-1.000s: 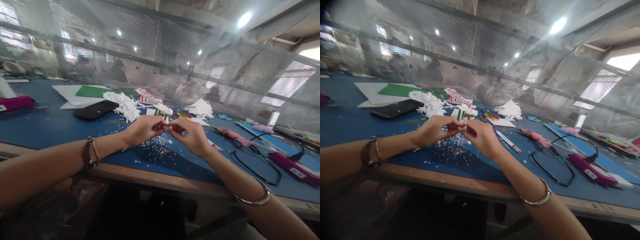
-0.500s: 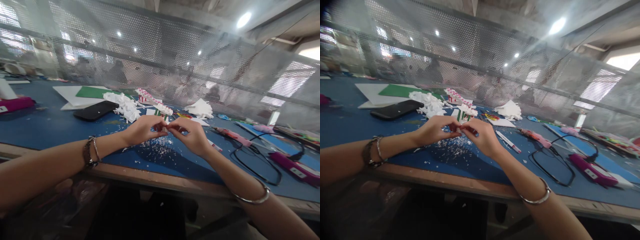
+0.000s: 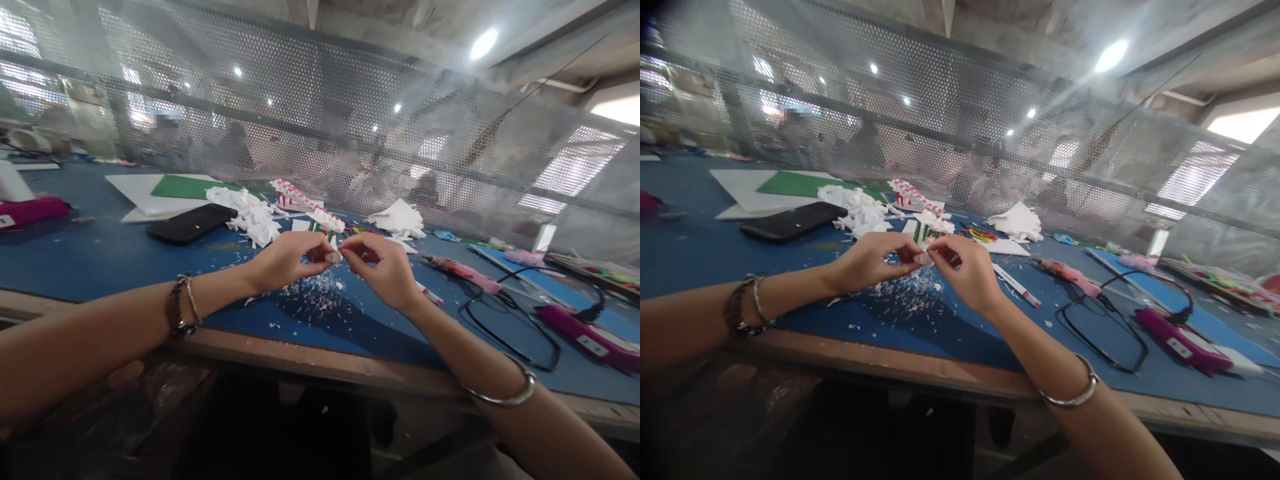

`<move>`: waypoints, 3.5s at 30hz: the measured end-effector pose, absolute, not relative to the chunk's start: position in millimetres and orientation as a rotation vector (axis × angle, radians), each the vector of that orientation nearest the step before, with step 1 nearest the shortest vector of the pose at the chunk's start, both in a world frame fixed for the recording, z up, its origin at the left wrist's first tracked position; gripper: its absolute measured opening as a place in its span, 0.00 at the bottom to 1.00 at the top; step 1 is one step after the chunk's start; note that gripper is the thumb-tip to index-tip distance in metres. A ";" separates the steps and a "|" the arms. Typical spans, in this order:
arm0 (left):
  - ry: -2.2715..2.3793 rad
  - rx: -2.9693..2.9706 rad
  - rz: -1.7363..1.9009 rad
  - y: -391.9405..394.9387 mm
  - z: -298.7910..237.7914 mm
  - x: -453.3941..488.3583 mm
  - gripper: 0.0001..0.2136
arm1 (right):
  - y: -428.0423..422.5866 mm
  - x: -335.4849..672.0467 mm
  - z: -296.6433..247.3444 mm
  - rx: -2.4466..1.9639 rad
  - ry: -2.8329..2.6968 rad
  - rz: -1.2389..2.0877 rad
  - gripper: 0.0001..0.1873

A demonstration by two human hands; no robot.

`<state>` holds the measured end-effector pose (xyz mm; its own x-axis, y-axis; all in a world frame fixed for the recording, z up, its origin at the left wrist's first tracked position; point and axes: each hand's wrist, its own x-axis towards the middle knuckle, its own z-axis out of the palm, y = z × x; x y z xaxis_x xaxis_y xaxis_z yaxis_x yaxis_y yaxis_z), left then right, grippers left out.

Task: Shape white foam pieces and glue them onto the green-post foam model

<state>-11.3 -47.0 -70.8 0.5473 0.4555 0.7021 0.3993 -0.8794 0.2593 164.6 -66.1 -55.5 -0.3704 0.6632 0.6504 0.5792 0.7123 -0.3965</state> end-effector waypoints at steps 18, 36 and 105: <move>0.741 2.619 1.249 -44.0 -73.8 -12.9 0.06 | -63.7 169.2 -53.5 -1.078 -2.076 0.263 0.12; 0.672 2.606 1.204 -44.4 -71.5 -12.9 0.06 | -60.1 169.6 -54.2 -1.091 -2.034 0.234 0.04; 0.485 2.617 1.208 -44.7 -71.9 -10.9 0.05 | -64.2 168.0 -53.0 -0.929 -2.478 -0.109 0.11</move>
